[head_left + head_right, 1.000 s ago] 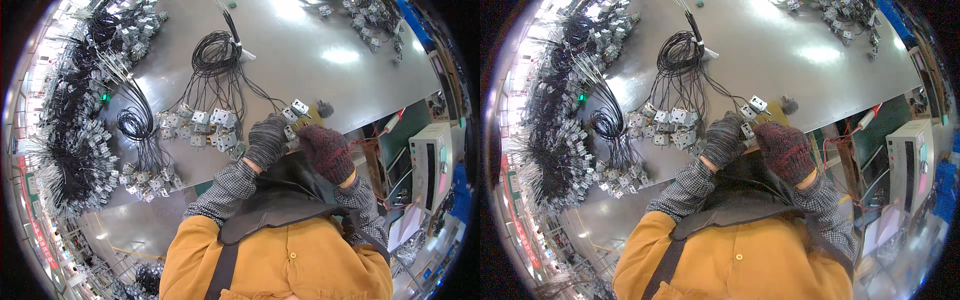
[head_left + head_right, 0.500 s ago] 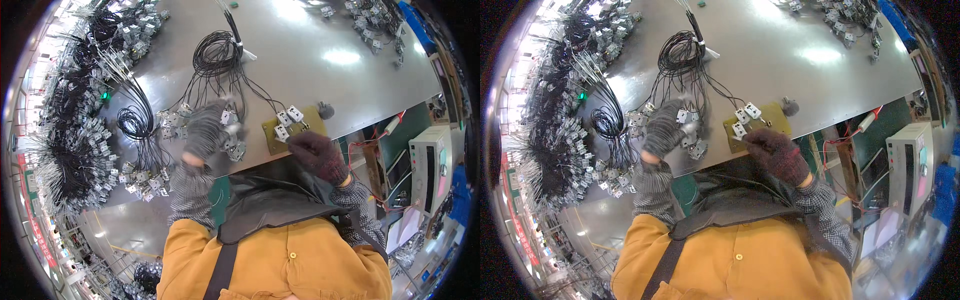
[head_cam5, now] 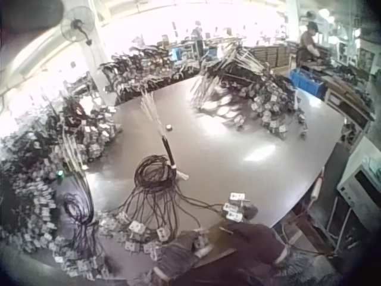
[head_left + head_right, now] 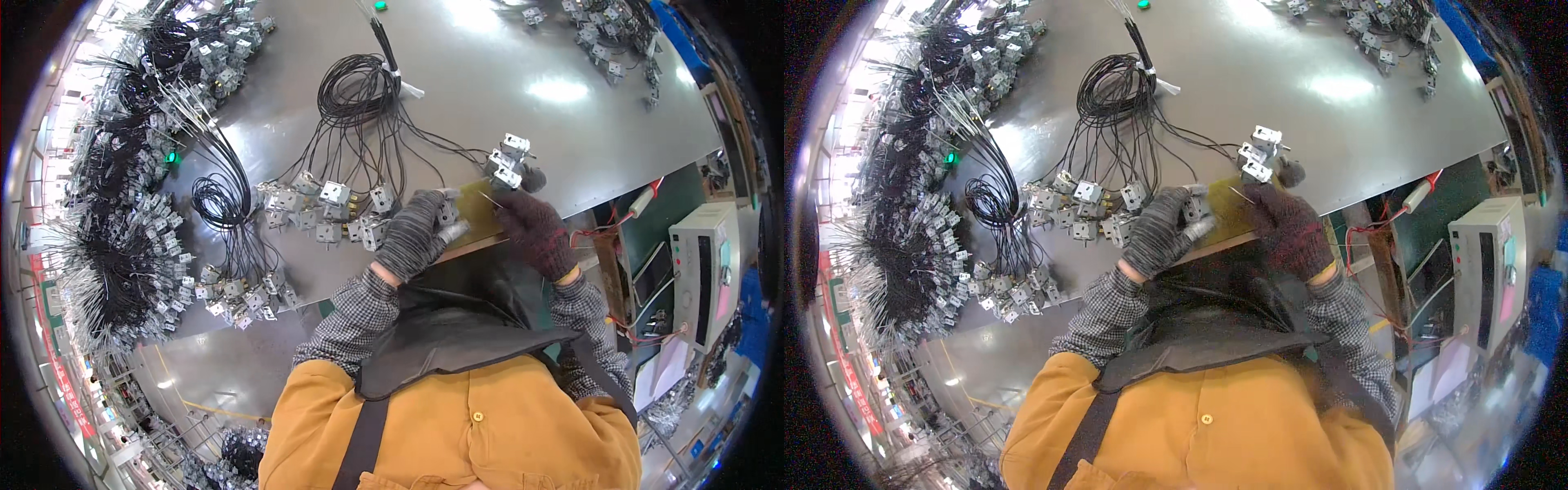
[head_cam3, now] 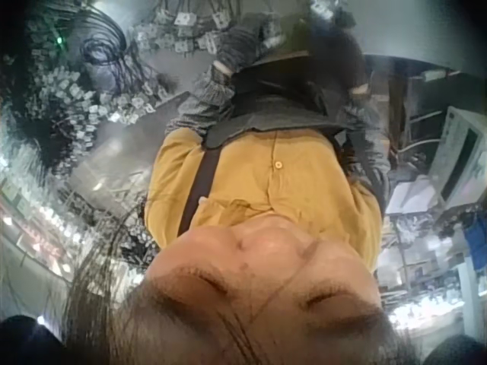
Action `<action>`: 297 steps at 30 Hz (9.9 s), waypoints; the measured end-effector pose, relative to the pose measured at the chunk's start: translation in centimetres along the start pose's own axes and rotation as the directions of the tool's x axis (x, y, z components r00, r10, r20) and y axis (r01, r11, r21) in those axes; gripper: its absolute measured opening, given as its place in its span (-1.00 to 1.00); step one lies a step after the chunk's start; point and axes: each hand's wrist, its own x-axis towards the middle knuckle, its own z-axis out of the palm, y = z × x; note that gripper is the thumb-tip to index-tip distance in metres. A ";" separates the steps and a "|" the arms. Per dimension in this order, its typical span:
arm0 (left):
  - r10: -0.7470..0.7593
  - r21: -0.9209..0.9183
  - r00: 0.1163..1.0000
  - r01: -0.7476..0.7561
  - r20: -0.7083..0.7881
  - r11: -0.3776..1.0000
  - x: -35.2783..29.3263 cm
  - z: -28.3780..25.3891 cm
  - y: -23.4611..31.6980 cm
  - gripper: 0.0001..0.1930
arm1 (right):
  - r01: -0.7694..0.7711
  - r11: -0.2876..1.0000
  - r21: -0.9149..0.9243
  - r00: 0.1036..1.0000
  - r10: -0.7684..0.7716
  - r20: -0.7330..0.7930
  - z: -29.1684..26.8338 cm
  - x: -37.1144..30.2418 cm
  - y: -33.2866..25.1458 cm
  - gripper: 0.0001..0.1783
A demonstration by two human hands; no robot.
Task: Manually organizing and assembling electronic wire harnesses on a jig at a production workbench.
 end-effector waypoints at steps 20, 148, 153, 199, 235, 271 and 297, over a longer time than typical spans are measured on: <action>-0.094 0.269 0.993 0.072 0.068 0.960 1.3 2.9 0.7 -0.33 | 0.229 0.925 -0.302 0.973 -0.228 0.041 -0.4 -0.5 -5.5 -0.77; -0.089 -0.598 0.969 0.214 0.231 0.773 -0.5 -7.6 -5.1 -0.56 | -0.104 0.991 0.078 0.995 0.105 0.003 -0.4 -1.4 -0.7 -0.76; -0.082 -0.161 0.961 0.128 0.264 0.979 -0.5 -8.7 -4.9 -0.56 | -0.048 0.992 0.114 0.998 0.051 -0.024 0.5 -1.5 0.0 -0.74; -0.026 0.349 0.958 -0.079 0.286 0.934 2.5 -1.4 0.1 -0.45 | -0.089 0.996 0.014 0.995 0.090 -0.051 -0.2 0.2 0.6 -0.75; 0.068 0.432 0.988 -0.124 0.142 0.893 2.8 1.6 1.2 -0.37 | 0.199 0.922 -0.331 0.980 -0.177 0.096 -1.4 -0.2 -4.7 -0.72; 0.175 0.493 0.981 -0.193 0.083 0.848 -1.9 -0.8 1.1 -0.36 | 0.111 0.985 0.130 0.993 -0.115 0.023 1.3 -0.4 0.4 -0.78; 0.147 0.394 0.985 -0.170 0.088 0.903 2.0 0.9 0.9 -0.52 | 0.235 0.869 -0.435 0.970 -0.177 0.169 -1.8 -0.2 -5.8 -0.73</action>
